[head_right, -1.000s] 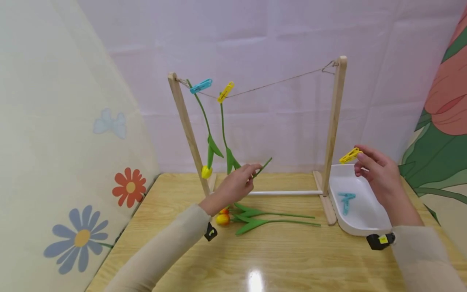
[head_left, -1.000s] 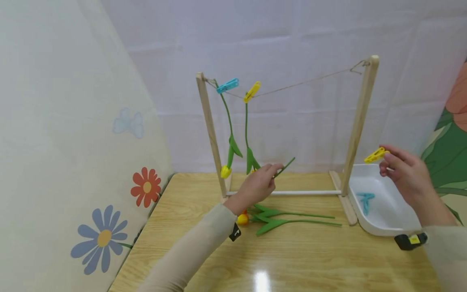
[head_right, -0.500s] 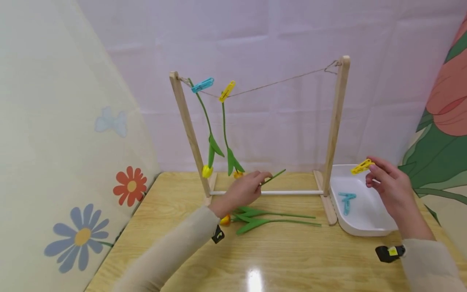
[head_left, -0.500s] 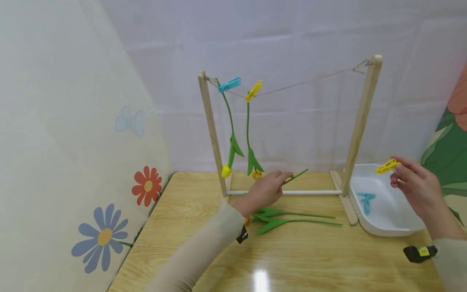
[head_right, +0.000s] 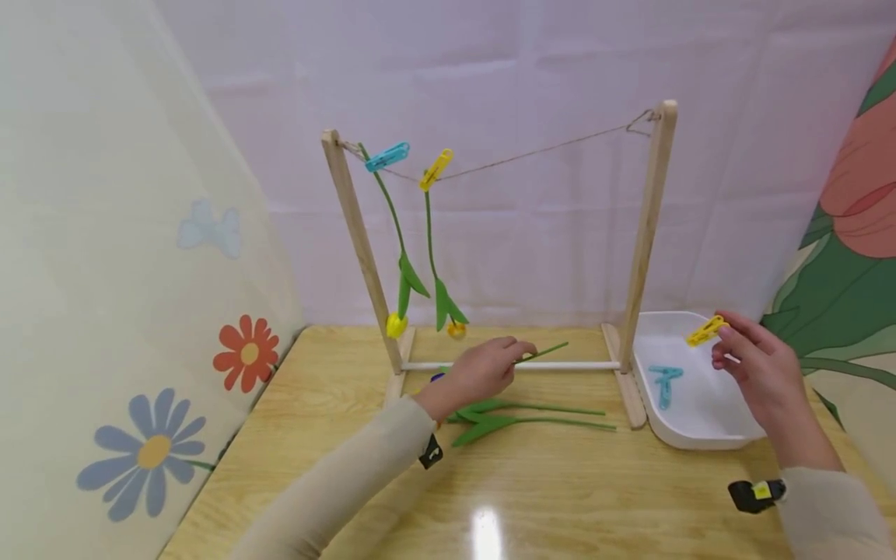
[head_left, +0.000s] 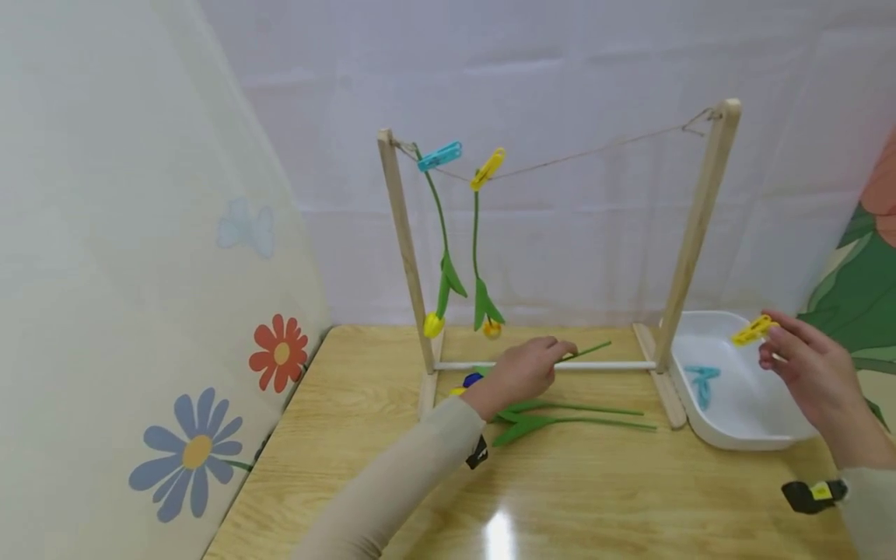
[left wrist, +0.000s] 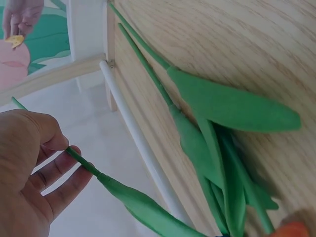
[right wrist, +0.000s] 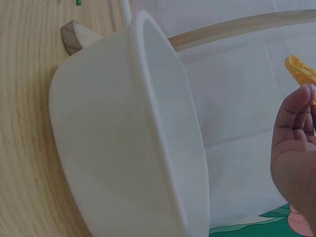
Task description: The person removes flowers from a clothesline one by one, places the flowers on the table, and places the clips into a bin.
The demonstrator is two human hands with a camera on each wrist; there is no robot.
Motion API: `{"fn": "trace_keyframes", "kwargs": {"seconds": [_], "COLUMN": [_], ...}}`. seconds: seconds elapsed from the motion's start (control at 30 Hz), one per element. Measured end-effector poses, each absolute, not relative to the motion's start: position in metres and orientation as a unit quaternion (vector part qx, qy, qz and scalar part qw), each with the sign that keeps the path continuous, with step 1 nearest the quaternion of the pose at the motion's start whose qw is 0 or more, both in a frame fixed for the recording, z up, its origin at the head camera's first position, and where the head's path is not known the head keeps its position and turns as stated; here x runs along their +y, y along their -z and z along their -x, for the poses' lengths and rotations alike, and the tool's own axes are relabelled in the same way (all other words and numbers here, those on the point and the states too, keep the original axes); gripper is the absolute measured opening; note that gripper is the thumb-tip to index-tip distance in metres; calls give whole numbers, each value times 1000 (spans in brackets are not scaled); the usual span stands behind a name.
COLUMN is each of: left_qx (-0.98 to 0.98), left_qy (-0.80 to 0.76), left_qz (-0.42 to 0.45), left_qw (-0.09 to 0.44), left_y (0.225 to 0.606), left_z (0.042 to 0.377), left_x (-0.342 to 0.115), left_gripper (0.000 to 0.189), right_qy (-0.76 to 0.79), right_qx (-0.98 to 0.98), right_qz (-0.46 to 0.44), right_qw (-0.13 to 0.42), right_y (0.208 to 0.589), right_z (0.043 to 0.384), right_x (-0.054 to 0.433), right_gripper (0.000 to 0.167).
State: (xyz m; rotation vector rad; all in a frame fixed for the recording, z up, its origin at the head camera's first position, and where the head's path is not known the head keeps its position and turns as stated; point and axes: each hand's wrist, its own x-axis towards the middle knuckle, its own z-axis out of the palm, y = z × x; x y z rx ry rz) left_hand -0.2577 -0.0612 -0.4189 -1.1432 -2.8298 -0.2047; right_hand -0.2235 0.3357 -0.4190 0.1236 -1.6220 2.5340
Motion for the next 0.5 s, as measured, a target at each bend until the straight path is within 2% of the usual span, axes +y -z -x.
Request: {"fn": "trace_keyframes", "kwargs": {"seconds": [0.5], "left_qx": [-931], "left_qy": [50], "left_qz": [360], "left_qw": [14], "left_y": [437], "left_z": [259], "left_x": [-46], "left_gripper": [51], "right_qy": [-807], "right_qx": [-587], "right_qz": [-1], "right_qw": [57], "right_y": [434], "right_z": [217], "right_x": [345], "right_gripper": [19]}}
